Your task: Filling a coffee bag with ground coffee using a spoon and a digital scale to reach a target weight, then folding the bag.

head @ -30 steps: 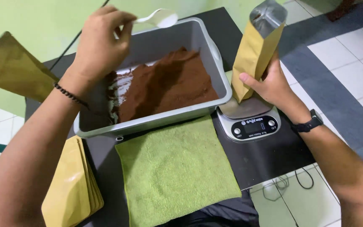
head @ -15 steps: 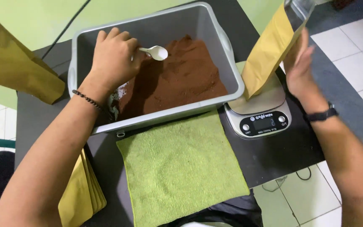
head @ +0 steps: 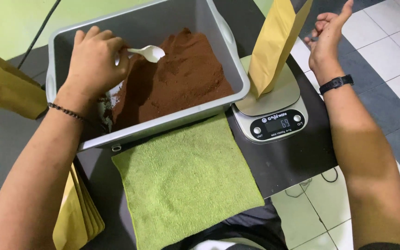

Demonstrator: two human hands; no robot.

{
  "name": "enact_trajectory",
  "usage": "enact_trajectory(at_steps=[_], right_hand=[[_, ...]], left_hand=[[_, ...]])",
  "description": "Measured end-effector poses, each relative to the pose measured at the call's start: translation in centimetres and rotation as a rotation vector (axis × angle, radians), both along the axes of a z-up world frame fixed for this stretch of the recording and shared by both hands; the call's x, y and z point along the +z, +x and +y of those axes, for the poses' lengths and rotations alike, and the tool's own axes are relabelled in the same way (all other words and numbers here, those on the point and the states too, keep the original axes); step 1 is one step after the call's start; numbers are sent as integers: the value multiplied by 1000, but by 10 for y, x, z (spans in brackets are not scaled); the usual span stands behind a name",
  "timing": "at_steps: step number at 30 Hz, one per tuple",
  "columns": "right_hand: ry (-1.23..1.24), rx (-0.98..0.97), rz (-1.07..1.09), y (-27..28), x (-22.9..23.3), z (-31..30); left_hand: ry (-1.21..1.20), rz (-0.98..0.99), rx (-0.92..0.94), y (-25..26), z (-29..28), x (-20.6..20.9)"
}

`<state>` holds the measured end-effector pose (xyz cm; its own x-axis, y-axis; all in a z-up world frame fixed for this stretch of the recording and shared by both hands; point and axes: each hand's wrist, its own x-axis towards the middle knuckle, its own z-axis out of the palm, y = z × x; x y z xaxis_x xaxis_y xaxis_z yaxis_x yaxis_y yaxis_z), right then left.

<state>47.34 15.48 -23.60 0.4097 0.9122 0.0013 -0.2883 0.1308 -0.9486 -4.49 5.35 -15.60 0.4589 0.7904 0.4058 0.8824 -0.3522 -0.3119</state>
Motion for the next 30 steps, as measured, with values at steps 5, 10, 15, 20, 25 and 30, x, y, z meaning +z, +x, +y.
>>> enact_trajectory(at_steps=[5, 10, 15, 20, 25, 30], right_hand=[[-86, -87, -231, -7, -15, 14], [-52, -103, -298, -7, -7, 9], [-84, -178, -306, -11, -2, 5], [234, -94, -960, -16, -6, -2], [221, -27, -1115, -16, -7, -3], [149, -33, -1156, -14, -9, -3]], left_hand=[[3, -30, -4, 2, -5, 8], [56, -3, 28, 3, -9, 13], [407, 166, 53, -3, -8, 10], [-67, 348, 354, 34, -28, 39], [-411, 34, 355, 74, -29, 52], [-247, 18, 255, 80, -30, 64]])
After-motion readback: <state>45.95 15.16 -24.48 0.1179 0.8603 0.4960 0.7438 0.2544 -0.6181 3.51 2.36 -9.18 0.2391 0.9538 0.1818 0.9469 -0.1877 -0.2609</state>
